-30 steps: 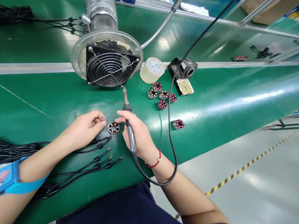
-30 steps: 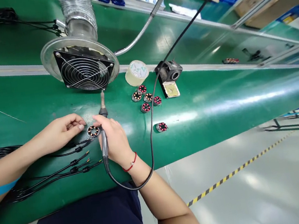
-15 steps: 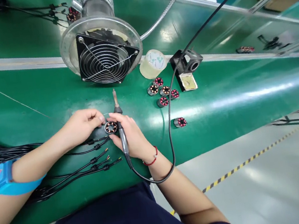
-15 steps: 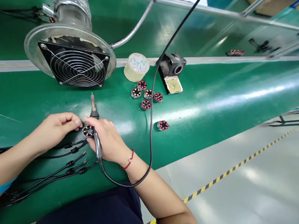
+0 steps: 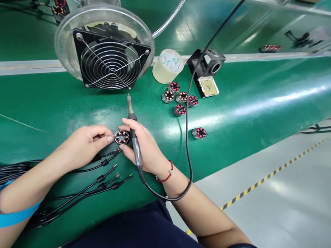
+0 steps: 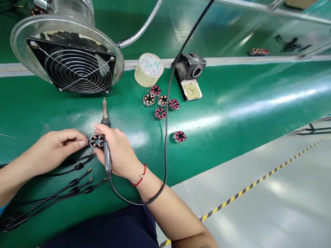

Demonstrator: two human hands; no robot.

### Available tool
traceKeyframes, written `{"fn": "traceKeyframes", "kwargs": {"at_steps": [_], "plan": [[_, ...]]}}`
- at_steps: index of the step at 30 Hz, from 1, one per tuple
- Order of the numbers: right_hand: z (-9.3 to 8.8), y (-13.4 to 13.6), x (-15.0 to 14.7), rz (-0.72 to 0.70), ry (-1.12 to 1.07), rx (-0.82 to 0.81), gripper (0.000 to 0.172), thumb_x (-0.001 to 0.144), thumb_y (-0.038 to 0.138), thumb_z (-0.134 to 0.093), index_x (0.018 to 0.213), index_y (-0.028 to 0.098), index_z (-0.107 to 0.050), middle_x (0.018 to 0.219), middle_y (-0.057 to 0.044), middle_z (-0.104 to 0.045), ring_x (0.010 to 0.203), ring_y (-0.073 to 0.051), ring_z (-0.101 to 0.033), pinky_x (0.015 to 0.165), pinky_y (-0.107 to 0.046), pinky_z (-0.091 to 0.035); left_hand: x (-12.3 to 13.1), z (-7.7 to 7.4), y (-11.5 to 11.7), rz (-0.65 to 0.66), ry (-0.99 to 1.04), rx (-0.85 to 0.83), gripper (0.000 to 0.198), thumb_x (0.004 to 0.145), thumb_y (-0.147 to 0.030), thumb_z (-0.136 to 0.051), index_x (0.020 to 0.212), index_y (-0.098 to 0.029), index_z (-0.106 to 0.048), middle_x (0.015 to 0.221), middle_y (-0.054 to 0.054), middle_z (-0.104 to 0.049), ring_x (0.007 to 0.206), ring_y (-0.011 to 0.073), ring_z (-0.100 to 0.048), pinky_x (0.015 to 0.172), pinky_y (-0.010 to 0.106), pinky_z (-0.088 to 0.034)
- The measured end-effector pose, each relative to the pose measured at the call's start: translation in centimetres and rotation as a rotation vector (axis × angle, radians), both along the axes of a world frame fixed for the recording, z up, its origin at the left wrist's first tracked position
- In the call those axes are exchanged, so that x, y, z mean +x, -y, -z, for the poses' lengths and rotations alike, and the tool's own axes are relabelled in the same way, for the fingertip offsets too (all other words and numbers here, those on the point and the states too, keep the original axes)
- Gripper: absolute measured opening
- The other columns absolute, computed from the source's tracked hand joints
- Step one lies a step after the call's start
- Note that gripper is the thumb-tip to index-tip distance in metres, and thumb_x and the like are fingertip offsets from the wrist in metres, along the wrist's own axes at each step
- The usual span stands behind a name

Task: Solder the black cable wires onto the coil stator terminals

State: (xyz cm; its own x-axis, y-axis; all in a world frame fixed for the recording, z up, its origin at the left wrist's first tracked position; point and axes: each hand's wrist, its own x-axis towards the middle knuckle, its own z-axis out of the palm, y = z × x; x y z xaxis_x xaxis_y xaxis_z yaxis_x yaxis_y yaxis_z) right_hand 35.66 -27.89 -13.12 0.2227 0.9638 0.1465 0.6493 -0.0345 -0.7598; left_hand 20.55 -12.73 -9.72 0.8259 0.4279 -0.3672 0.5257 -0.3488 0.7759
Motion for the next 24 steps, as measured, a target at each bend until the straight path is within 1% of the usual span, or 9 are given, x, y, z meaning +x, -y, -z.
{"fn": "traceKeyframes", "kwargs": {"at_steps": [3, 4, 7, 9, 10, 13, 16, 21, 24], "plan": [[-0.2, -0.1, 0.0, 0.012, 0.019, -0.035, 0.057, 0.090, 0.018, -0.059, 0.145, 0.020, -0.043, 0.130, -0.013, -0.073, 0.121, -0.029, -0.068, 0.108, -0.052, -0.053, 0.1, -0.1, -0.5, -0.020, 0.051, 0.026, 0.037, 0.085, -0.054, -0.057, 0.081, -0.022, -0.074, 0.087, 0.005, -0.075, 0.080, 0.0214, -0.065, 0.078, 0.033, -0.051], [-0.2, -0.2, 0.0, 0.011, 0.023, -0.044, 0.057, 0.090, 0.018, -0.059, 0.145, 0.021, -0.044, 0.129, -0.013, -0.073, 0.120, -0.029, -0.068, 0.108, -0.052, -0.053, 0.1, -0.3, -0.6, -0.073, 0.066, 0.047, 0.035, 0.084, -0.053, -0.058, 0.080, -0.022, -0.074, 0.087, 0.005, -0.075, 0.082, 0.0217, -0.065, 0.081, 0.034, -0.051], [-0.1, -0.1, 0.1, -0.005, 0.009, -0.020, 0.054, 0.091, 0.017, -0.057, 0.143, 0.020, -0.044, 0.130, -0.013, -0.074, 0.117, -0.027, -0.070, 0.105, -0.050, -0.055, 0.2, -1.0, -0.6, -0.304, 0.067, 0.097, 0.029, 0.084, -0.047, -0.060, 0.084, -0.020, -0.071, 0.090, 0.004, -0.074, 0.083, 0.0204, -0.062, 0.082, 0.033, -0.050], [0.0, 0.0, 0.3, -0.017, -0.015, 0.026, 0.054, 0.092, 0.017, -0.056, 0.144, 0.019, -0.043, 0.130, -0.013, -0.073, 0.118, -0.025, -0.070, 0.104, -0.047, -0.056, 0.2, -1.4, -0.3, -0.352, 0.067, 0.131, 0.029, 0.086, -0.046, -0.058, 0.089, -0.020, -0.068, 0.088, 0.003, -0.071, 0.077, 0.0179, -0.057, 0.077, 0.032, -0.047], [0.1, 0.0, 0.3, -0.024, -0.022, 0.045, 0.055, 0.092, 0.017, -0.055, 0.145, 0.020, -0.041, 0.130, -0.013, -0.073, 0.119, -0.025, -0.070, 0.104, -0.046, -0.057, 0.2, -1.5, -0.1, -0.321, 0.075, 0.153, 0.029, 0.086, -0.046, -0.058, 0.093, -0.020, -0.068, 0.087, 0.003, -0.069, 0.073, 0.0168, -0.054, 0.073, 0.032, -0.046], [0.0, 0.1, 0.2, -0.056, -0.011, 0.077, 0.060, 0.094, 0.017, -0.054, 0.150, 0.024, -0.037, 0.134, -0.011, -0.070, 0.122, -0.024, -0.070, 0.106, -0.045, -0.057, 0.2, -1.5, 0.7, -0.122, 0.113, 0.241, 0.032, 0.084, -0.048, -0.060, 0.099, -0.020, -0.066, 0.090, 0.004, -0.065, 0.067, 0.0157, -0.049, 0.068, 0.032, -0.043], [-0.2, 0.1, 0.0, -0.091, 0.035, 0.092, 0.060, 0.095, 0.018, -0.054, 0.152, 0.026, -0.035, 0.136, -0.010, -0.070, 0.121, -0.026, -0.070, 0.107, -0.049, -0.057, 0.2, -1.3, 1.1, 0.021, 0.110, 0.306, 0.029, 0.086, -0.049, -0.058, 0.093, -0.021, -0.061, 0.093, 0.005, -0.063, 0.071, 0.0170, -0.051, 0.069, 0.032, -0.043], [-0.5, 0.2, -0.2, -0.131, 0.106, 0.084, 0.057, 0.096, 0.018, -0.053, 0.151, 0.025, -0.040, 0.144, -0.012, -0.066, 0.125, -0.029, -0.068, 0.105, -0.050, -0.058, 0.1, -1.2, 1.1, 0.066, 0.097, 0.312, 0.020, 0.088, -0.042, -0.053, 0.084, -0.023, -0.052, 0.083, 0.003, -0.058, 0.071, 0.0187, -0.052, 0.070, 0.033, -0.042], [-0.4, 0.3, -0.1, -0.150, 0.116, 0.106, 0.058, 0.096, 0.017, -0.052, 0.152, 0.025, -0.038, 0.151, -0.012, -0.061, 0.127, -0.028, -0.068, 0.104, -0.048, -0.057, 0.3, -1.5, 1.2, 0.060, 0.067, 0.284, 0.019, 0.086, -0.041, -0.052, 0.079, -0.024, -0.047, 0.077, 0.002, -0.054, 0.068, 0.0186, -0.050, 0.068, 0.033, -0.041]]}}
